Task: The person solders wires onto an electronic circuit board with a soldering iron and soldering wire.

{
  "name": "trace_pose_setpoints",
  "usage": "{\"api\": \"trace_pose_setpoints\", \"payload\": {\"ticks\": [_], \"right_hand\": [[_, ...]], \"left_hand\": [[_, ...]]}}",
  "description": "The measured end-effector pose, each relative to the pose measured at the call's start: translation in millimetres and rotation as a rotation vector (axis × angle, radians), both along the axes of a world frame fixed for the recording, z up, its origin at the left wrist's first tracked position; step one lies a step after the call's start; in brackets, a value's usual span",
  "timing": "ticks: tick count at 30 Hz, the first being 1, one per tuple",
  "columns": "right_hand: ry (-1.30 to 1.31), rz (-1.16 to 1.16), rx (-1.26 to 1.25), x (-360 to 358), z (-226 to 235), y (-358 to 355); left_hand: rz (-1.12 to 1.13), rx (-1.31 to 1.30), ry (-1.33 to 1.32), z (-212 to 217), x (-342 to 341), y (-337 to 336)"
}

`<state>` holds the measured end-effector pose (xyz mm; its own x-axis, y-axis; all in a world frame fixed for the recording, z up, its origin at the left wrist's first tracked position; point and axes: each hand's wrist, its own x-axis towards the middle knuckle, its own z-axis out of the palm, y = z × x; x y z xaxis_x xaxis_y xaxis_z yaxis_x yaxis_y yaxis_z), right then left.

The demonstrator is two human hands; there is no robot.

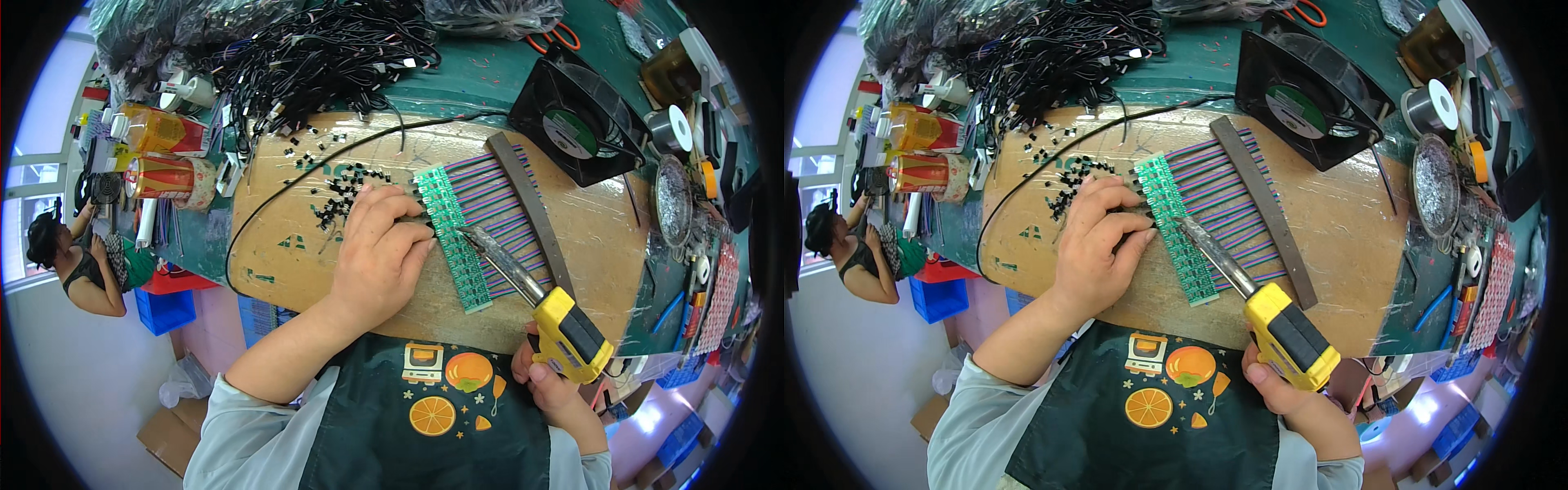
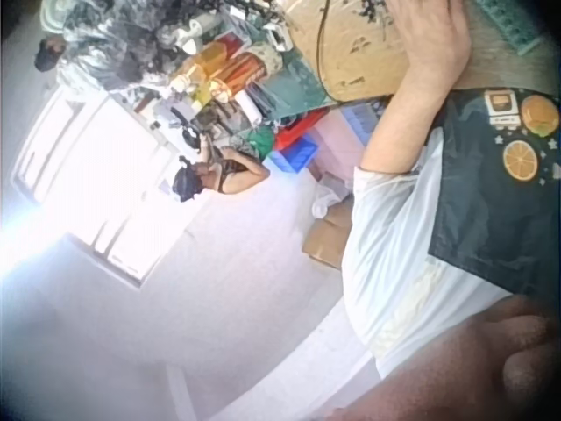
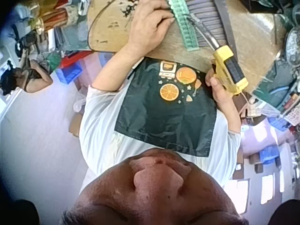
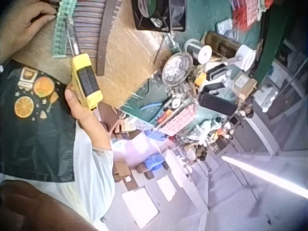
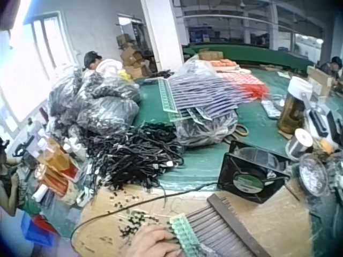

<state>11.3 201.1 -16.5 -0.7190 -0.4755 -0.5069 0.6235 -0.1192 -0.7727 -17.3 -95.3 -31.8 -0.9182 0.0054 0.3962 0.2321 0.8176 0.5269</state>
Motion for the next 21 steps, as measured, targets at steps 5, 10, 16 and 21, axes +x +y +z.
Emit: {"api": "trace_pose_setpoints", "payload": {"ticks": [5,10,16,21], "right_hand": [[-0.028,-0.034,-0.039,-1.2,2.0,-0.7],[-0.005,-0.023,-0.048,-3.7,0.6,-2.0],[0.000,-0.009,-0.058,-3.3,-0.3,-1.8],[0.016,0.002,-0.074,-3.7,-2.6,-0.7]], "left_hand": [[0.121,-0.065,0.004,11.6,7.6,-24.0],[0.240,-0.045,-0.098,13.8,15.5,-44.0],[0.196,0.030,-0.144,12.8,9.9,-30.7],[0.120,-0.095,-0.210,14.9,-0.1,-24.1]]}}
